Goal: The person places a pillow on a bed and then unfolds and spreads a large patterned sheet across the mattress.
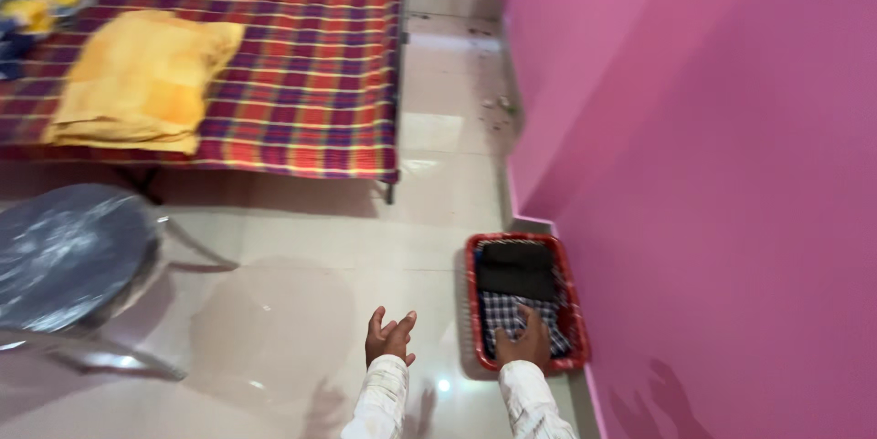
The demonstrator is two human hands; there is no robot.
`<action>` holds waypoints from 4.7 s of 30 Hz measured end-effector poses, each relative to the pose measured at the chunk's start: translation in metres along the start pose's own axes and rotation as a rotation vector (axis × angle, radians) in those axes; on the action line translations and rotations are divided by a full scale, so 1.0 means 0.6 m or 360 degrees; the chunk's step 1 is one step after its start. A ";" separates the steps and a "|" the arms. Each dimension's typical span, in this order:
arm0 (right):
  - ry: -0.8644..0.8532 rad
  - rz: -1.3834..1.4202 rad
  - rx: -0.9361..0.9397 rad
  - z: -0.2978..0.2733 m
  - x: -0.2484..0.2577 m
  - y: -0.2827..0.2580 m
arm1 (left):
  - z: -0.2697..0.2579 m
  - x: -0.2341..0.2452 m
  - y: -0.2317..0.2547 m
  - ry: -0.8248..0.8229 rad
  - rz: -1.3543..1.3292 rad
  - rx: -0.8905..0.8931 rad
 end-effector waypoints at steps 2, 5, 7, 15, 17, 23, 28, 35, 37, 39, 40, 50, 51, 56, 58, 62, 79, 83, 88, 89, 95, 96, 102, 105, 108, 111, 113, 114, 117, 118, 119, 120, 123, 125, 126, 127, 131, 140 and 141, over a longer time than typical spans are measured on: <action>-0.0039 0.0093 0.0142 -0.005 -0.041 -0.051 | 0.004 0.068 0.024 0.0080 -0.0079 -0.0047; -0.0135 0.0143 0.0206 0.002 -0.108 -0.129 | 0.018 0.157 0.045 0.0200 -0.0197 -0.0031; -0.0212 0.0120 0.0220 0.013 -0.160 -0.178 | 0.035 0.206 0.052 0.0267 -0.0262 -0.0014; -0.0466 0.0075 0.0487 0.109 -0.353 -0.389 | 0.187 0.371 0.153 0.0586 -0.0405 -0.0084; -0.0559 0.0088 0.0448 0.138 -0.394 -0.436 | 0.218 0.415 0.176 0.0613 -0.0477 -0.0167; -0.0604 0.0030 0.0607 0.317 -0.499 -0.664 | 0.357 0.490 0.366 0.0829 -0.0682 -0.0321; -0.0572 0.0055 0.0702 0.338 -0.576 -0.758 | 0.397 0.523 0.421 0.0950 -0.0788 -0.0391; -0.0666 0.0003 0.0710 0.382 -0.742 -0.921 | 0.536 0.662 0.578 0.1026 -0.0780 -0.0564; -0.0442 0.0178 0.1243 0.371 -0.764 -1.019 | 0.576 0.691 0.607 0.1025 -0.0783 -0.0585; -0.0680 -0.0192 0.1097 0.397 -0.826 -1.059 | 0.619 0.720 0.660 0.1021 -0.0835 -0.0574; -0.0776 -0.0335 0.1036 0.409 -0.864 -1.103 | 0.642 0.745 0.699 0.1018 -0.0851 -0.0583; -0.0668 -0.0013 0.1148 0.461 -1.019 -1.370 | 0.807 0.895 0.999 0.1059 -0.0811 -0.0909; -0.0736 0.0066 0.1020 0.460 -1.038 -1.369 | 0.824 0.895 0.997 0.1019 -0.0869 -0.0825; -0.0816 -0.0082 0.0999 0.448 -1.100 -1.456 | 0.882 0.935 1.029 0.0945 -0.1087 -0.0804; -0.0857 -0.0144 0.1064 0.459 -1.128 -1.489 | 0.906 0.955 1.032 0.0954 -0.1125 -0.0767; -0.0894 -0.0115 0.1107 0.513 -1.223 -1.520 | 0.942 1.014 1.048 0.1137 -0.1047 -0.0751; -0.1080 -0.0127 0.1027 0.654 -1.491 -1.678 | 1.055 1.122 1.237 0.1312 -0.0805 -0.0470; -0.1014 -0.0160 0.0951 0.673 -1.498 -1.684 | 1.085 1.146 1.264 0.1255 -0.0746 -0.0449; -0.0859 -0.0077 0.0760 0.707 -1.509 -1.687 | 1.178 1.172 1.320 0.1266 -0.0270 -0.0474; -0.0797 -0.0149 0.0730 0.718 -1.518 -1.673 | 1.203 1.170 1.326 0.1205 -0.0183 -0.0483; -0.0517 -0.0151 0.0546 0.782 -1.606 -1.584 | 1.344 1.177 1.400 0.0829 0.0550 -0.0393; -0.0515 -0.0153 0.0491 0.792 -1.612 -1.568 | 1.353 1.168 1.419 0.0740 0.0726 -0.0427; -0.0438 -0.0135 0.0473 0.805 -1.652 -1.584 | 1.428 1.127 1.538 0.0529 0.1600 -0.0507; -0.0650 0.0034 0.0241 0.793 -1.665 -1.585 | 1.443 1.101 1.556 0.0349 0.1947 -0.0210; -0.0733 -0.0149 0.0411 0.755 -1.674 -1.604 | 1.456 1.091 1.533 0.0197 0.2104 -0.0021; -0.0767 -0.0248 0.0518 0.735 -1.686 -1.611 | 1.478 1.098 1.496 0.0098 0.2188 0.0065; -0.0783 -0.0395 0.0533 0.729 -1.702 -1.602 | 1.495 1.110 1.471 0.0142 0.2243 0.0064; -0.0746 -0.0431 0.0539 0.729 -1.708 -1.599 | 1.502 1.117 1.456 0.0171 0.2269 0.0062; -0.0589 -0.0486 0.0603 0.706 -1.723 -1.586 | 1.522 1.113 1.423 0.0370 0.2388 -0.0199; -0.0473 -0.0476 0.0670 0.703 -1.723 -1.586 | 1.524 1.113 1.413 0.0428 0.2435 -0.0304; -0.0357 -0.0466 0.0737 0.696 -1.723 -1.585 | 1.520 1.115 1.403 0.0487 0.2480 -0.0409; -0.0314 -0.0452 0.0764 0.694 -1.729 -1.579 | 1.520 1.113 1.397 0.0547 0.2518 -0.0534; -0.0212 -0.0420 0.0825 0.672 -1.740 -1.554 | 1.516 1.122 1.382 0.0639 0.2523 -0.0697; -0.0161 -0.0410 0.0880 0.667 -1.738 -1.547 | 1.508 1.128 1.376 0.0573 0.2434 -0.0671; -0.0210 -0.0389 0.0875 0.669 -1.737 -1.544 | 1.503 1.132 1.384 0.0557 0.2379 -0.0681; -0.0260 -0.0370 0.0870 0.670 -1.732 -1.540 | 1.498 1.134 1.387 0.0483 0.2366 -0.0670; -0.0438 -0.0542 0.0822 0.625 -1.705 -1.513 | 1.451 1.175 1.360 0.0277 0.2373 -0.0737; -0.0641 -0.0705 0.0665 0.478 -1.684 -1.411 | 1.271 1.252 1.217 0.0174 0.2262 -0.0402; -0.0618 -0.0692 0.0722 0.472 -1.680 -1.407 | 1.264 1.253 1.219 0.0138 0.2229 -0.0389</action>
Point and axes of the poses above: each hand's wrist, its own z-axis towards the middle knuckle, its own x-axis out of the back of the hand, y = z × x, the point moved 9 cm from there along z, towards the middle knuckle, and after that the axes turned 13 degrees about -y, right-handed, at the moved point
